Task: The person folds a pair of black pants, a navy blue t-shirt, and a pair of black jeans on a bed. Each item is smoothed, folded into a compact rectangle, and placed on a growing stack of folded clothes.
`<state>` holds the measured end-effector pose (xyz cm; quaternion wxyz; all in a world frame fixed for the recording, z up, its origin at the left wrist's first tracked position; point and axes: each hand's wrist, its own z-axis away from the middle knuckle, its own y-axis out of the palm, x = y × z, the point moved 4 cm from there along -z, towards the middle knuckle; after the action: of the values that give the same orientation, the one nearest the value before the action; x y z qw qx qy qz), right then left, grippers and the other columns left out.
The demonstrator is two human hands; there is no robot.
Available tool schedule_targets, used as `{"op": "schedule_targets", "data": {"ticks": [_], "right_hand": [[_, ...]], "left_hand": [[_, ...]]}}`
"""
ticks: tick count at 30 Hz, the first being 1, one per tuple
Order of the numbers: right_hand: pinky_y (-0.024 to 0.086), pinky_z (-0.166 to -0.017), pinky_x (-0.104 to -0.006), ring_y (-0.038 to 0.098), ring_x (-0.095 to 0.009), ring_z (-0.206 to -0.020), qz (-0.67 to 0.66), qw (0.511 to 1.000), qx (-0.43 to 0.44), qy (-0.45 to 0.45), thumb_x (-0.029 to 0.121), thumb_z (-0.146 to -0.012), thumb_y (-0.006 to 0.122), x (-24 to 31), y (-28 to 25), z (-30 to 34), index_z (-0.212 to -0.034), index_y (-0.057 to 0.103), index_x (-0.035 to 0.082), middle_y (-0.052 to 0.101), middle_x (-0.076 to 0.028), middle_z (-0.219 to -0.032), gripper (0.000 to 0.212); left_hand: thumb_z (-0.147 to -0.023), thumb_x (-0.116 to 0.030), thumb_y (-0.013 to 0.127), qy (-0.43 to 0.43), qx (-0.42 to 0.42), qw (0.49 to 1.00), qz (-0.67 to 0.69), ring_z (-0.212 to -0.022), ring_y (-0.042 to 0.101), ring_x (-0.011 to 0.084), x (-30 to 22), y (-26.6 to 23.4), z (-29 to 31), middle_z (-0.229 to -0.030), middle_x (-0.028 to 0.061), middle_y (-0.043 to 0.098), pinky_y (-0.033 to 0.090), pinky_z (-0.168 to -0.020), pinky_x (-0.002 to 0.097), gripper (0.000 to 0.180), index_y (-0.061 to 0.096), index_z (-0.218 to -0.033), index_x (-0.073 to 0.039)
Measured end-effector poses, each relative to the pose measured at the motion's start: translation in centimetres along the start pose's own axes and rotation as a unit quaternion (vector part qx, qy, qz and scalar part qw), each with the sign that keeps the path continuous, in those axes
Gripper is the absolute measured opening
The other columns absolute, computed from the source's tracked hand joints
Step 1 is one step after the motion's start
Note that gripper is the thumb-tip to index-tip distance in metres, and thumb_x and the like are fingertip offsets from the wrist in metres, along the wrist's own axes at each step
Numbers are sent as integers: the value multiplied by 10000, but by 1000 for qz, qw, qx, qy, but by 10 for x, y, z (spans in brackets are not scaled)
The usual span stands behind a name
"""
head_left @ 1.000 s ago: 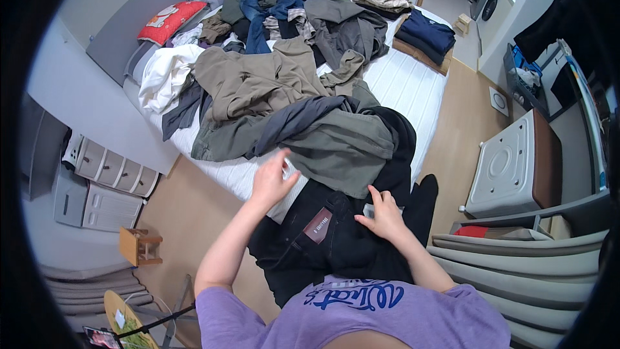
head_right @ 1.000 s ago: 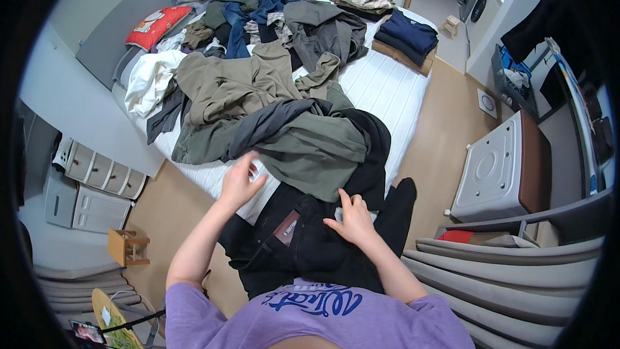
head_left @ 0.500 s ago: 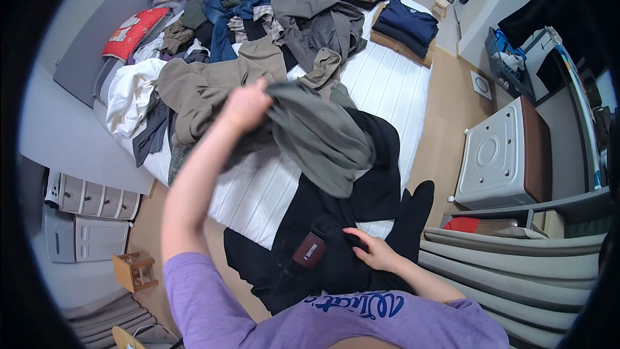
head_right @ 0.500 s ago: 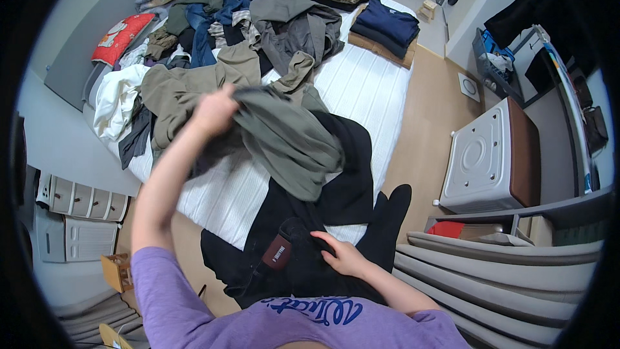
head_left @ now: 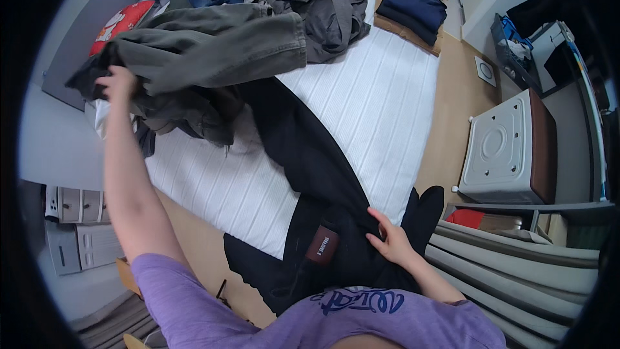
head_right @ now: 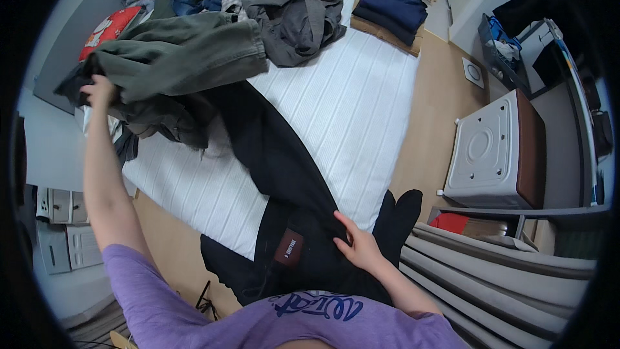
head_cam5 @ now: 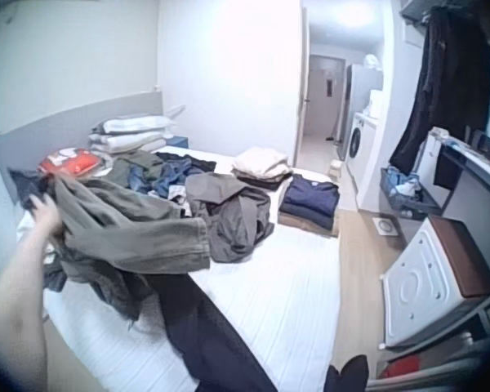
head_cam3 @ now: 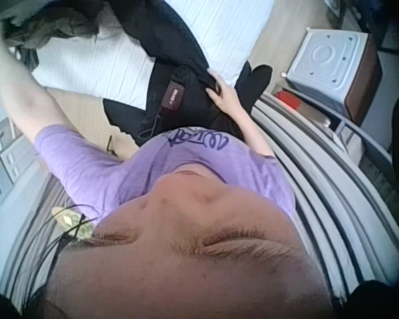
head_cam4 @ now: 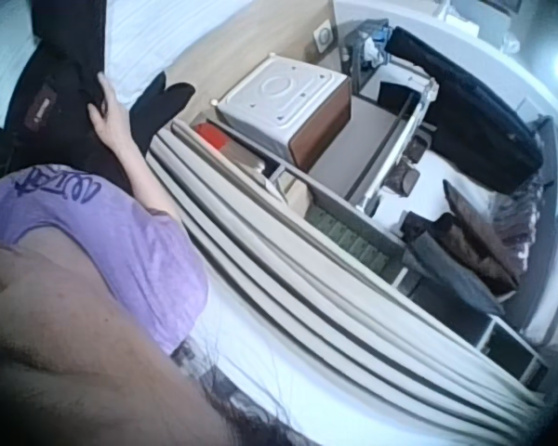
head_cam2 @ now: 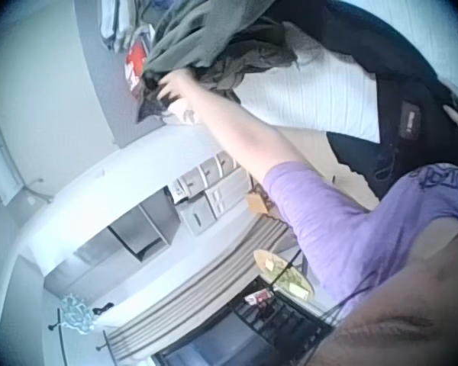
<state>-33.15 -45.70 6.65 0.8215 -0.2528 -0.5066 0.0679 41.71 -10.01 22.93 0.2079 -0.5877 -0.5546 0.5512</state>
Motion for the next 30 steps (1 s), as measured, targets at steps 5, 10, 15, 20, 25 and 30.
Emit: {"op": "schedule_targets", "data": {"ticks": [5, 10, 15, 20, 25, 30], "right_hand": [[514, -748, -339, 605, -218, -818, 21, 996, -82, -32, 365, -861, 849, -19, 1, -16, -1528, 462, 46, 599, -114, -949, 834], [533, -898, -350, 652, -233, -998, -66, 987, -136, -53, 414, -906, 812, -33, 1, -62, -1417, 567, -17, 666, -160, -1109, 712], [543, -906, -321, 683, -189, -1030, -237, 971, -25, -14, 344, -970, 753, -2, 34, -162, -1336, 602, -92, 727, -141, -1179, 589], [546, -948, -331, 689, -209, -1055, -379, 925, -22, -11, 262, -967, 753, 57, 37, -144, -1311, 628, -48, 717, -135, -1213, 480], [525, -1024, -341, 699, -187, -1092, -542, 798, -2, -265, 128, -1036, 644, 119, -66, -64, -1235, 677, 13, 738, -105, -1195, 231], [491, -1062, -347, 671, -212, -1169, -490, 760, 0, -427, 57, -1043, 610, 191, -103, -2, -1289, 664, -6, 722, -112, -1243, 260]], "left_hand": [[-891, -209, 677, 451, 96, 881, 109, -1332, 509, 488, 28, 49, 269, -1463, 333, 483, 444, -1108, 519, 514, 606, -1376, -56], [-924, -322, 735, 322, 341, 859, 204, -1003, 660, 365, 107, 4, 507, -1070, 208, 647, 541, -890, 453, 490, 620, -1259, 16], [-951, -411, 749, 94, 538, 791, 275, -994, 706, 249, 149, -15, 634, -1068, 200, 738, 549, -887, 376, 607, 623, -1275, 87], [-1005, -323, 705, -37, 561, 709, 426, -1061, 675, 195, 160, -58, 632, -1201, 115, 732, 533, -946, 357, 513, 630, -1318, 77], [-991, -129, 722, 59, 435, 744, 504, -1007, 665, 135, 176, -183, 514, -1148, 64, 732, 546, -902, 301, 335, 669, -1275, 40], [-920, -114, 789, 326, 174, 873, 319, -923, 664, 109, 138, -315, 426, -982, 45, 743, 541, -838, 288, 286, 716, -1168, 7]]}}
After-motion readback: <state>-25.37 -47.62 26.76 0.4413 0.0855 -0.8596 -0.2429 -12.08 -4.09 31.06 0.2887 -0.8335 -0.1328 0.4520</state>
